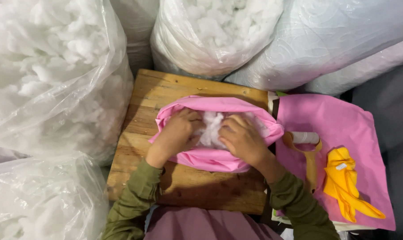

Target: Cleaning a pink pillowcase with a lint roller and then stuffing it with white fiberfill from large storage bags.

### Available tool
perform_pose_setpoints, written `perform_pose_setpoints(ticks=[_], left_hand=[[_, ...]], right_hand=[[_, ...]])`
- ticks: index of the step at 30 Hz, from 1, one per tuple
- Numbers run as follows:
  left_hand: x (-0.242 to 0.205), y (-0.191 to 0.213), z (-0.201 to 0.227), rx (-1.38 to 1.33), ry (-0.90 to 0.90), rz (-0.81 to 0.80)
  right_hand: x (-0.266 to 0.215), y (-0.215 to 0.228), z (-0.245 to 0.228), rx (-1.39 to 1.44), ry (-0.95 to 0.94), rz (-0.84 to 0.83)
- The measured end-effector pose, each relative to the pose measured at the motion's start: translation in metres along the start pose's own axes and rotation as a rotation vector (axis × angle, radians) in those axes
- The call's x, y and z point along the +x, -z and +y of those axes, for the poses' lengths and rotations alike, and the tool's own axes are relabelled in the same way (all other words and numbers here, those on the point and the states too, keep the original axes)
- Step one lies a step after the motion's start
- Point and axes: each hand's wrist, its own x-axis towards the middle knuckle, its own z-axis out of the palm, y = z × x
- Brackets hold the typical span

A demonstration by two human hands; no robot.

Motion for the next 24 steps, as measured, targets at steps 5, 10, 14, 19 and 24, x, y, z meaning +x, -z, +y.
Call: perform_pose_setpoints(ticks=[5, 10, 14, 19, 24], left_hand=[[0.013, -0.016, 0.013, 0.145, 0.429, -0.566], [0.005, 0.017, 0.012, -0.066, 0.365, -0.451], [0.012, 0.035, 0.036, -0.182, 0.165, -0.275], [-0.023, -0.064, 0.012, -0.024, 0.123, -0.332], [-0.026, 0.025, 0.050, -0.316, 0.164, -0.466]], right_hand=[[0.003, 0.002, -0.013, 0.129, -0.042, -0.568], [0.000, 0.050, -0.018, 0.303, -0.069, -0.768], [0.014, 0.080, -0.026, 0.291, 0.088, -0.317], [0.016, 0.029, -0.014, 0.054, -0.010, -0.442], [0.013, 0.028, 0.014, 0.093, -0.170, -0.442]])
